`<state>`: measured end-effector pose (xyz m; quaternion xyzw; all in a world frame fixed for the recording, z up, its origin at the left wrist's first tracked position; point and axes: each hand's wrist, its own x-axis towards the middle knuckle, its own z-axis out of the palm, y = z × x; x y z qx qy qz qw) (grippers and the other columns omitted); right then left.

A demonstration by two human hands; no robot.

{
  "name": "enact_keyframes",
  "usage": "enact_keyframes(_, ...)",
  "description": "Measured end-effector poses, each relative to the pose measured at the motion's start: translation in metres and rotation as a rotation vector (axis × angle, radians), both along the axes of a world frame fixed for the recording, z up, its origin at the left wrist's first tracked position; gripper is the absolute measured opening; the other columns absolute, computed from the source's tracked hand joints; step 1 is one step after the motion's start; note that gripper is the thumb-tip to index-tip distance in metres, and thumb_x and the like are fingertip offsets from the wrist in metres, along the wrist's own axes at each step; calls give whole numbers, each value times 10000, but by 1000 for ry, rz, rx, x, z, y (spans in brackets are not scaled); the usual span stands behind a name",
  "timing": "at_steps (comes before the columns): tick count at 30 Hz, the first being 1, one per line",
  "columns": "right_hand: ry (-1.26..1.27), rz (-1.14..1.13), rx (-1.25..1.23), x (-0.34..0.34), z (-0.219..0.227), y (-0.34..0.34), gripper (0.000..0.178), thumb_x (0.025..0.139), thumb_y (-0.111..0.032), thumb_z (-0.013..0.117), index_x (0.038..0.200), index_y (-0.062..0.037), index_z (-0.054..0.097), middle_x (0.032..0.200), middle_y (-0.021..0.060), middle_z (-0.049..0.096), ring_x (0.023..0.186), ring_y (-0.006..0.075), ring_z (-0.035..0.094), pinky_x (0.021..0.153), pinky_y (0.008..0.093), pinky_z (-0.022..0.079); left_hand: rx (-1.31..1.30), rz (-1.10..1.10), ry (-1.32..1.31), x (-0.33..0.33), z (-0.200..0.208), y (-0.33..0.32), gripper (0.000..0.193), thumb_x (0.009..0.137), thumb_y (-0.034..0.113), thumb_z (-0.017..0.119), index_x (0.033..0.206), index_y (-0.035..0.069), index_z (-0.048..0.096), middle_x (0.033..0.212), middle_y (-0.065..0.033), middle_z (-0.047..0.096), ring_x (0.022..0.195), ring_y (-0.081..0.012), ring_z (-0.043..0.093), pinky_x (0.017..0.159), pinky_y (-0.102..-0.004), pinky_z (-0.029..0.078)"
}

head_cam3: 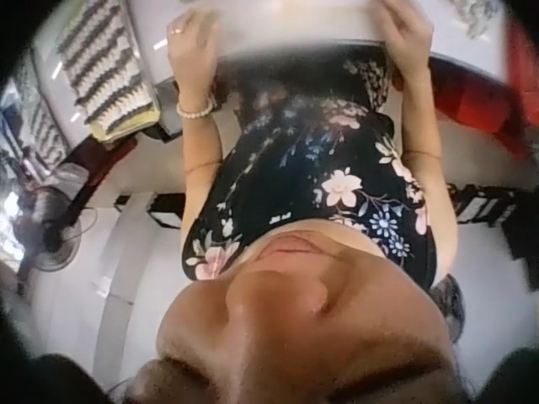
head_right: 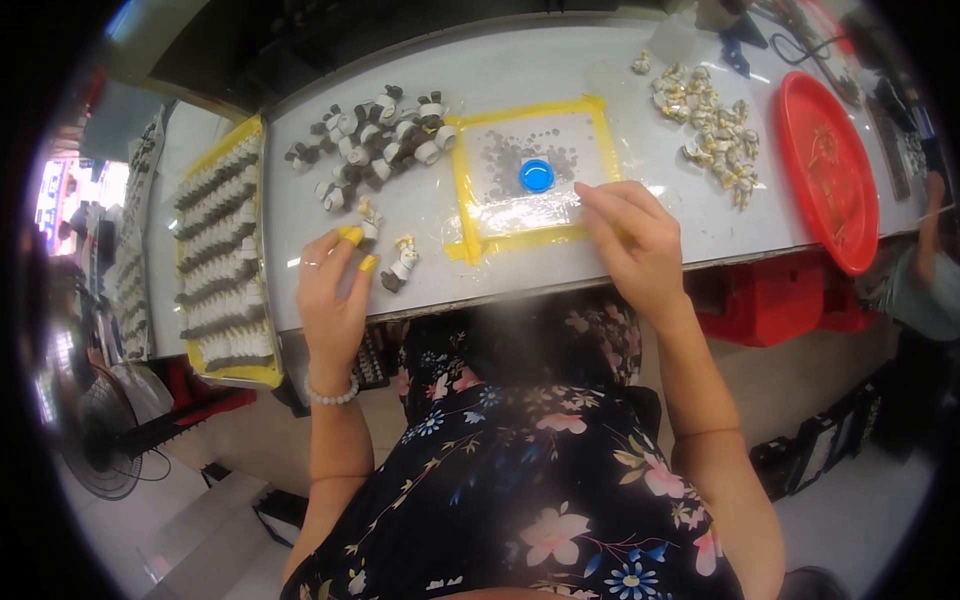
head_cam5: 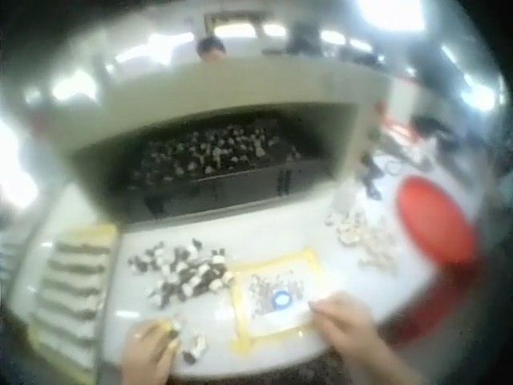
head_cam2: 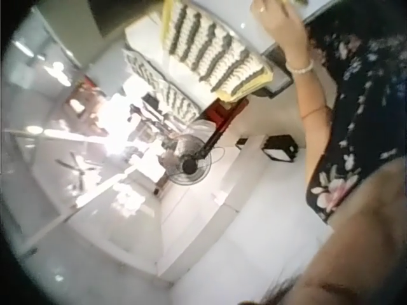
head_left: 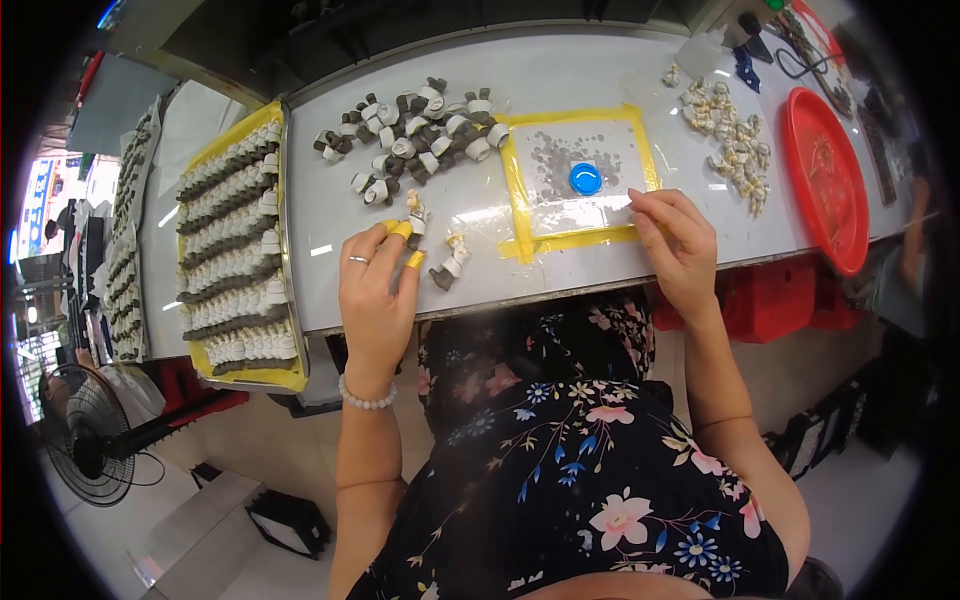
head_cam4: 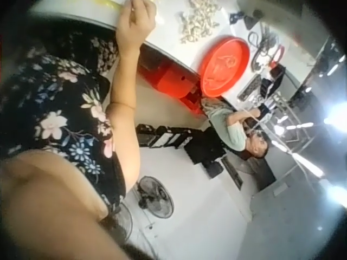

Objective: The person assembles toy figures by applying adhesive to small white components with an adhesive applicator, then joining them to black plastic bases by hand.

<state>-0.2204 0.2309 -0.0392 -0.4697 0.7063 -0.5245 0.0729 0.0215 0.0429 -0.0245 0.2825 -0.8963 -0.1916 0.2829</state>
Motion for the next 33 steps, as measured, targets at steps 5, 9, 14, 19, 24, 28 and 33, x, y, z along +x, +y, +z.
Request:
enact_keyframes(5, 9, 2, 29, -1, 0, 0, 229, 825, 24, 592, 1048, 22, 645, 914, 108, 619, 818, 173, 592, 719, 245, 460, 235, 32, 6, 2, 5, -4, 241, 718, -24, 646, 956, -49, 617, 969, -137, 603, 915, -265, 562, 799, -334, 464)
enact_keyframes(9, -11, -15, 36, -1, 1, -1, 227, 807, 9, 612, 1030, 6, 657, 894, 117, 634, 802, 200, 610, 707, 265, 473, 396, -9, 26, 10, 0, -2, 248, 704, -20, 657, 945, -55, 610, 973, -115, 602, 896, -216, 568, 793, -291, 465)
enact_keyframes(14, -1, -1, 36, 0, 3, -2, 226, 804, 12, 610, 1026, 10, 656, 895, 119, 637, 805, 201, 612, 710, 265, 475, 451, 23, 92, 22, 0, 2, 251, 700, -30, 643, 947, -52, 610, 1004, -128, 585, 902, -218, 566, 807, -280, 458)
enact_keyframes(19, 2, -7, 38, 1, 2, -2, 224, 801, 16, 610, 1020, 12, 657, 887, 119, 637, 800, 201, 613, 708, 265, 475, 519, -18, 160, 23, -3, 2, 313, 685, 14, 668, 981, -51, 594, 1028, -149, 572, 950, -246, 551, 823, -301, 452)
enact_keyframes(24, 0, -17, 48, 0, 3, -2, 221, 798, 20, 610, 1014, 12, 658, 872, 116, 636, 788, 198, 612, 695, 263, 474, 76, 14, -58, -6, 9, 21, 461, 609, 128, 734, 1006, -45, 575, 1051, -164, 550, 1005, -318, 492, 876, -396, 415)
enact_keyframes(28, 10, -16, 37, -2, 2, -3, 217, 797, 23, 610, 1008, 13, 658, 872, 118, 636, 780, 197, 613, 687, 263, 474, -14, 44, -90, -10, -4, 18, 466, 595, 120, 726, 1009, -31, 574, 1034, -171, 547, 977, -333, 487, 867, -414, 411)
enact_keyframes(33, 78, 44, 73, 1, 2, -7, 206, 834, 28, 580, 1031, 40, 640, 874, 103, 610, 771, 164, 577, 693, 235, 447, 23, 59, -116, 4, 3, 20, 433, 613, 94, 730, 995, -13, 556, 1044, -172, 545, 969, -340, 513, 837, -378, 435)
